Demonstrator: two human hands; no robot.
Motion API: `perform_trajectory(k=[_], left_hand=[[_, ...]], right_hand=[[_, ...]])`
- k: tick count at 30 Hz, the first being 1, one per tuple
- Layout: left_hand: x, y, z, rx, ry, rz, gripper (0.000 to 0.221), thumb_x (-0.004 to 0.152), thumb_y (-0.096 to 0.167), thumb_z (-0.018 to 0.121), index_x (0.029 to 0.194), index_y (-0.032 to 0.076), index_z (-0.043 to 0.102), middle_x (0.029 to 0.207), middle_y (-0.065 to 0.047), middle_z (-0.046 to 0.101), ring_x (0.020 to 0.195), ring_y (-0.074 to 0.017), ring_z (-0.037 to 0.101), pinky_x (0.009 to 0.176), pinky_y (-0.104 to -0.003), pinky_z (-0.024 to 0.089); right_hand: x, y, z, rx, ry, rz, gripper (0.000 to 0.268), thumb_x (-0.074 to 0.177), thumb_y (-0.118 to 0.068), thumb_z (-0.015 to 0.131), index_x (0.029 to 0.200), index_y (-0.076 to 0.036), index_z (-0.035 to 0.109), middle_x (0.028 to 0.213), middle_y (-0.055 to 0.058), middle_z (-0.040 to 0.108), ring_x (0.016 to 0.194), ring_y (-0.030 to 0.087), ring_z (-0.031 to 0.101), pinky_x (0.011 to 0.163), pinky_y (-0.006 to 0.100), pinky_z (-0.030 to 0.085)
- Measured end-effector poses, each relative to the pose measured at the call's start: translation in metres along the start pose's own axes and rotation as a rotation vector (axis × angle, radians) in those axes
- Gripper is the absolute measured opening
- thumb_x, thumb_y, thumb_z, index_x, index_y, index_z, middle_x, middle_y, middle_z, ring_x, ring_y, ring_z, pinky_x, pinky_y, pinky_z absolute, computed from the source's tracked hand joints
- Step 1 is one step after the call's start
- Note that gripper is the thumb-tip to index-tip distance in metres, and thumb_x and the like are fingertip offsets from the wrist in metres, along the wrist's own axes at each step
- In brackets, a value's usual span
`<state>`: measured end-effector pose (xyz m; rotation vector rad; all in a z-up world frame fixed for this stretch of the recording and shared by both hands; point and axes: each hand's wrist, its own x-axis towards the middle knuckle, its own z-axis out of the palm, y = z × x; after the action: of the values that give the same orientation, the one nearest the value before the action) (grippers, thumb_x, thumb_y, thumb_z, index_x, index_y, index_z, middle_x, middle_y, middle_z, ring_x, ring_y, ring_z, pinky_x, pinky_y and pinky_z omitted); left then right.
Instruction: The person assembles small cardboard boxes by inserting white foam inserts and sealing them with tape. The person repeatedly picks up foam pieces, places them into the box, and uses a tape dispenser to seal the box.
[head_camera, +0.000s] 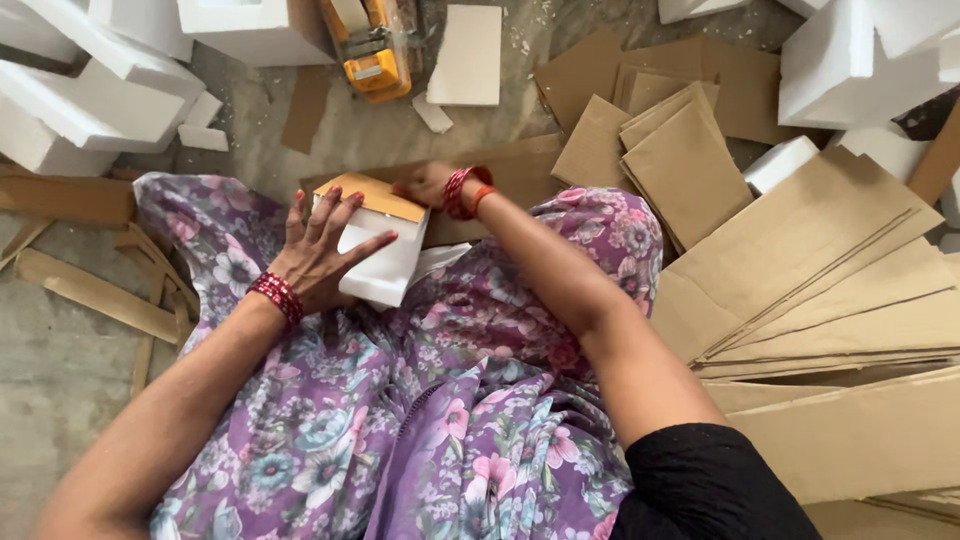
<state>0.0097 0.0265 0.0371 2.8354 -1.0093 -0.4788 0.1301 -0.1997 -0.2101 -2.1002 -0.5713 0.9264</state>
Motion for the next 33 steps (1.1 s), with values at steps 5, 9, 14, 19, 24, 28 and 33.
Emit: perform_trajectory(k=[5, 9, 14, 19, 24, 28, 33], left_hand=[[0.006, -0.002, -0.014, 0.114, -0.016, -0.06, 0.122, 0.047, 0.057, 0.091, 0.156, 0.049, 0.036, 0.163, -0.014, 0.025, 0.154, -0.0376, 0.017, 0.119, -0.074, 0.008], [0.022, -0.003, -0.021, 0.055, -0.063, -0.135, 0.127, 0.046, 0.056, 0.092, 0.158, 0.045, 0.034, 0.166, -0.015, 0.022, 0.155, -0.0387, 0.015, 0.119, -0.072, 0.008], [0.028, -0.004, -0.02, 0.09, -0.132, -0.141, 0.119, 0.051, 0.055, 0.091, 0.155, 0.04, 0.034, 0.171, -0.015, 0.013, 0.158, -0.0381, 0.01, 0.121, -0.069, 0.006], [0.01, -0.002, 0.003, 0.217, 0.109, 0.044, 0.103, 0.071, 0.047, 0.084, 0.162, 0.041, 0.035, 0.173, -0.01, 0.019, 0.158, -0.0323, 0.016, 0.124, -0.062, 0.01], [0.003, -0.013, 0.027, 0.28, 0.269, -0.213, 0.11, 0.078, 0.032, 0.087, 0.169, 0.042, 0.026, 0.171, -0.011, 0.021, 0.155, -0.0286, 0.019, 0.127, -0.048, 0.017], [-0.002, -0.036, 0.048, -0.429, 0.441, -0.653, 0.134, 0.066, 0.029, 0.097, 0.164, 0.022, 0.005, 0.162, -0.03, 0.023, 0.147, -0.0426, 0.027, 0.117, -0.056, 0.033], [0.01, -0.053, 0.08, -1.419, 0.281, -0.907, 0.138, 0.075, 0.036, 0.086, 0.16, 0.02, -0.022, 0.154, -0.026, 0.038, 0.135, -0.0333, 0.05, 0.101, -0.044, 0.05]], right_hand=[[0.013, -0.012, 0.015, -0.219, -0.013, 0.116, 0.066, 0.103, -0.064, 0.044, 0.099, -0.008, 0.08, 0.101, 0.023, 0.074, 0.097, 0.04, 0.068, 0.088, 0.047, 0.053], [-0.009, -0.041, -0.03, 0.047, -0.038, 0.04, 0.064, 0.104, -0.062, 0.045, 0.107, -0.007, 0.076, 0.098, 0.023, 0.074, 0.094, 0.039, 0.071, 0.088, 0.047, 0.055], [-0.052, -0.085, -0.072, 0.136, -0.011, -0.655, 0.065, 0.098, -0.043, 0.076, 0.14, 0.0, 0.05, 0.123, 0.029, 0.066, 0.109, 0.044, 0.065, 0.095, 0.052, 0.051], [-0.076, -0.119, -0.048, -0.129, 0.304, -0.152, 0.059, 0.08, -0.023, 0.082, 0.134, -0.018, 0.06, 0.11, 0.016, 0.075, 0.101, 0.036, 0.071, 0.09, 0.047, 0.055], [-0.081, -0.119, -0.046, -0.107, 0.512, -0.052, 0.059, 0.08, -0.019, 0.08, 0.135, -0.018, 0.061, 0.104, 0.017, 0.075, 0.097, 0.036, 0.072, 0.088, 0.046, 0.057], [-0.085, -0.108, -0.043, 0.071, 0.649, 0.063, 0.061, 0.077, -0.023, 0.08, 0.134, -0.013, 0.061, 0.103, 0.021, 0.075, 0.094, 0.035, 0.074, 0.088, 0.043, 0.059], [-0.084, -0.105, -0.036, 0.241, 0.687, 0.167, 0.063, 0.073, -0.027, 0.079, 0.131, -0.008, 0.063, 0.106, 0.02, 0.076, 0.097, 0.031, 0.077, 0.09, 0.039, 0.06]])
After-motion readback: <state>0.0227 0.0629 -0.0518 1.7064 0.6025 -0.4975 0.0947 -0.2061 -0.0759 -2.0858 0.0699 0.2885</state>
